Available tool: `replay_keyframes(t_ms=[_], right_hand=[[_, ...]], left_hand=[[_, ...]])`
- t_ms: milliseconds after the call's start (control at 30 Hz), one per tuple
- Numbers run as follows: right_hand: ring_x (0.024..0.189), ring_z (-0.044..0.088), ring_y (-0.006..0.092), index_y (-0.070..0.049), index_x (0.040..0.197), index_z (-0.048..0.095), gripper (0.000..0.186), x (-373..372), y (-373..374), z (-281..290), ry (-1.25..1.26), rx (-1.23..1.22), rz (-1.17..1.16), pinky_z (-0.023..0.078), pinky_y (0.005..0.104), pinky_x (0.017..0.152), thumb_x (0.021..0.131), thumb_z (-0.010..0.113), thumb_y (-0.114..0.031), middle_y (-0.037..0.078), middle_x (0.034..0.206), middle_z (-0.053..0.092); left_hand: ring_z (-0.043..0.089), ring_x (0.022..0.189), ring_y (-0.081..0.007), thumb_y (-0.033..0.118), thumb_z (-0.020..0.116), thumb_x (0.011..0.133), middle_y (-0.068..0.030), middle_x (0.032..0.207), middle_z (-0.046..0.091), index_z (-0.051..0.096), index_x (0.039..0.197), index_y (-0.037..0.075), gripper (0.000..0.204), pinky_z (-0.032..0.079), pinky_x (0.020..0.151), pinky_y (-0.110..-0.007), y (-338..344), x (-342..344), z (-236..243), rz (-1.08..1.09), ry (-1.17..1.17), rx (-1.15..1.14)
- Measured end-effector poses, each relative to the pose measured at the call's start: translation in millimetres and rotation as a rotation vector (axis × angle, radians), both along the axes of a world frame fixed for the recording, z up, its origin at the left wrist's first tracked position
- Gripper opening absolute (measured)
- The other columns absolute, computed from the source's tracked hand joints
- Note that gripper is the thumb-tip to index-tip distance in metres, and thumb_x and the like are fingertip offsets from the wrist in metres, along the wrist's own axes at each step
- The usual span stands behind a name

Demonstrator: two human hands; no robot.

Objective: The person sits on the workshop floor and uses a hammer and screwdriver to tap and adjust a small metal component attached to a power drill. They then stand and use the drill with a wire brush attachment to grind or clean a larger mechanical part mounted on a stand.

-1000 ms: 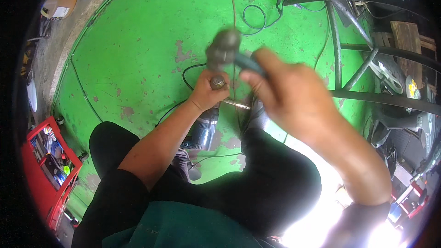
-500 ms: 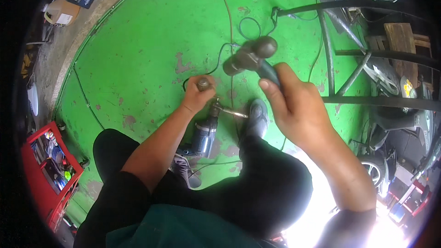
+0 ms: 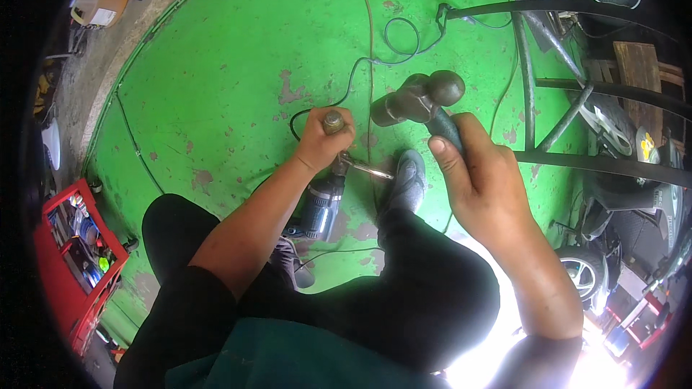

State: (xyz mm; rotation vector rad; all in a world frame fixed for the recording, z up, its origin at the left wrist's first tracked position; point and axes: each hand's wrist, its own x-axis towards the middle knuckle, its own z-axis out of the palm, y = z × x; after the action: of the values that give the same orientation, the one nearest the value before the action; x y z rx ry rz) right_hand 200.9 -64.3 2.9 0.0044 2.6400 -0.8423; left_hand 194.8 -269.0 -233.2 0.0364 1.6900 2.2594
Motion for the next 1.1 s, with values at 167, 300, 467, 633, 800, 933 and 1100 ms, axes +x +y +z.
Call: replay_keyframes(t_ms=[167,300,467,633,800,933,1100], right_hand=[[0.05,0.047,0.0222,0.0,0.11,0.056,0.028,0,1,-1,-0.004,-0.004,0.011,0.038,0.0383,0.052,0.108,0.058,-0.028,0.014,0.059,0.051],[0.05,0.046,0.0206,0.0,0.11,0.056,0.027,2,2,-3,-0.023,-0.001,0.012,0.038,0.0372,0.051,0.107,0.059,-0.027,0.014,0.059,0.051],[0.05,0.045,0.0191,-0.001,0.11,0.057,0.024,0,-4,4,-0.024,-0.005,0.028,0.037,0.0364,0.05,0.106,0.061,-0.025,0.013,0.059,0.051],[0.048,0.051,0.0242,-0.003,0.11,0.057,0.023,-5,-13,7,0.096,-0.067,0.074,0.04,0.0376,0.05,0.104,0.063,-0.024,0.014,0.059,0.053],[0.065,0.064,0.0468,-0.006,0.111,0.055,0.026,0,-12,-17,0.017,0.164,0.196,0.047,0.0555,0.057,0.102,0.064,-0.028,0.022,0.065,0.062],[0.066,0.063,0.0486,-0.006,0.104,0.053,0.027,-7,-17,-18,0.03,0.14,0.203,0.047,0.058,0.058,0.102,0.063,-0.031,0.023,0.067,0.063],[0.067,0.063,0.0483,-0.005,0.105,0.052,0.025,-5,-12,-28,0.004,0.169,0.276,0.047,0.0578,0.059,0.102,0.062,-0.028,0.023,0.067,0.062]], left_hand=[[0.05,0.06,-0.0067,0.009,0.071,0.074,0.0018,0.062,0.055,0.059,0.068,0.004,0.014,0.042,0.056,-0.028,0,0,-1,-0.011,0.006,-0.024],[0.049,0.06,-0.0072,0.009,0.071,0.073,0.0014,0.062,0.056,0.059,0.068,0.004,0.014,0.042,0.057,-0.029,4,3,0,-0.026,0.06,-0.107],[0.05,0.06,-0.0072,0.011,0.072,0.072,0.0002,0.061,0.055,0.06,0.069,0.003,0.014,0.042,0.057,-0.028,6,6,0,-0.062,0.056,-0.054],[0.052,0.06,-0.0108,0.014,0.075,0.071,-0.0034,0.062,0.059,0.063,0.072,0.002,0.017,0.045,0.059,-0.031,15,7,-13,-0.099,0.158,-0.129],[0.055,0.06,-0.0145,0.017,0.077,0.071,-0.0068,0.064,0.062,0.067,0.077,0.001,0.02,0.047,0.061,-0.034,22,6,-4,-0.077,0.123,-0.165],[0.053,0.058,-0.0147,0.02,0.078,0.07,-0.0061,0.062,0.06,0.067,0.078,0.001,0.023,0.045,0.059,-0.034,21,5,-18,-0.079,0.09,-0.188],[0.052,0.057,-0.0144,0.021,0.078,0.07,-0.0051,0.06,0.058,0.064,0.073,0.002,0.023,0.045,0.058,-0.034,22,9,-15,-0.041,0.135,-0.185]])
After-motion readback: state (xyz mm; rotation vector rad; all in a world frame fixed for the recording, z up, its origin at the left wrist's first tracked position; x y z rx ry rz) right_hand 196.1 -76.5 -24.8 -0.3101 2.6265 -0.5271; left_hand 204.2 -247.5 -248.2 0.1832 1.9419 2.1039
